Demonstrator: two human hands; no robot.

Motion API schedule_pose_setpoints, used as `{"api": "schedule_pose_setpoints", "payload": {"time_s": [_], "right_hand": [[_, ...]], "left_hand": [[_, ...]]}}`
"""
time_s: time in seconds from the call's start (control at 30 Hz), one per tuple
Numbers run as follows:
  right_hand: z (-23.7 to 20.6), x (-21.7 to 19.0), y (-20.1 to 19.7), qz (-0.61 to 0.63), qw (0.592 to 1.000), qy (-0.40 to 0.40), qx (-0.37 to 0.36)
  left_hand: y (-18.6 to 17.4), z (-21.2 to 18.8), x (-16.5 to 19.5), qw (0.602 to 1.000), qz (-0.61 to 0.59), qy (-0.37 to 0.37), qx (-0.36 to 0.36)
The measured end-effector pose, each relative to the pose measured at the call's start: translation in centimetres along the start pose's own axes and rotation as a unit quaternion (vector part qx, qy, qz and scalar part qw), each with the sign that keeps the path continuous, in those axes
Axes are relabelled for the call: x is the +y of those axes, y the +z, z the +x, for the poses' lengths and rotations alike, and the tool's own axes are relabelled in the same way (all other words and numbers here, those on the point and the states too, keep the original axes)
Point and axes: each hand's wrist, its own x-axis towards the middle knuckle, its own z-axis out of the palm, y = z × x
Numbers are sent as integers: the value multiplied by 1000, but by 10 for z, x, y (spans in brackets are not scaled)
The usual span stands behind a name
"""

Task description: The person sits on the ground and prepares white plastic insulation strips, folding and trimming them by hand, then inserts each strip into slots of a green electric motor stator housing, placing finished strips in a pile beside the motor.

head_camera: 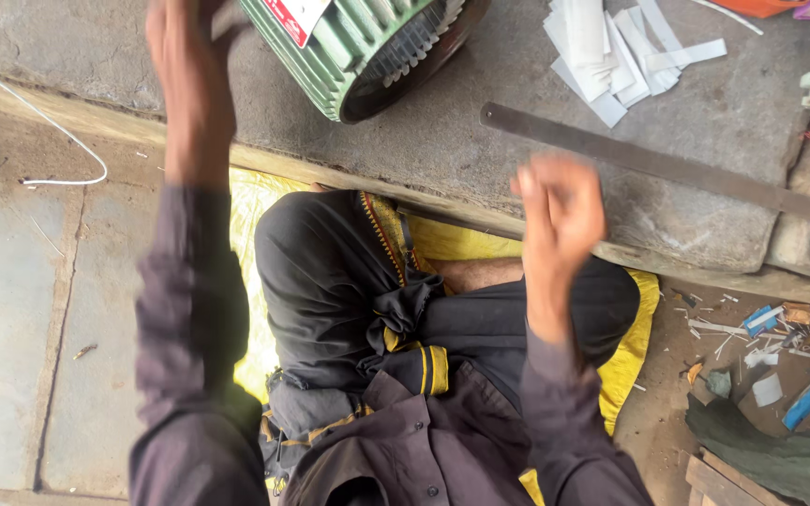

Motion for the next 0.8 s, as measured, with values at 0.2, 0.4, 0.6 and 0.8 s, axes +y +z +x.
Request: {"api": "schedule_pose_setpoints", "payload": {"time_s": [0.2,0.4,0.6,0.8], "right_hand": [[-72,-8,-74,-50,999,6,-20],[-91,40,-127,-254,966,-55,-10],[-108,90,-120,-254,967,17,5],[-107,94,-118,-369,928,30,-42]], "left_hand": [[-11,-114,6,977,198,31,76],[23,-184,11,936,317,99,114],[66,-212,15,931,331,136,76],[106,-237,-1,937,338,41,-80]]}}
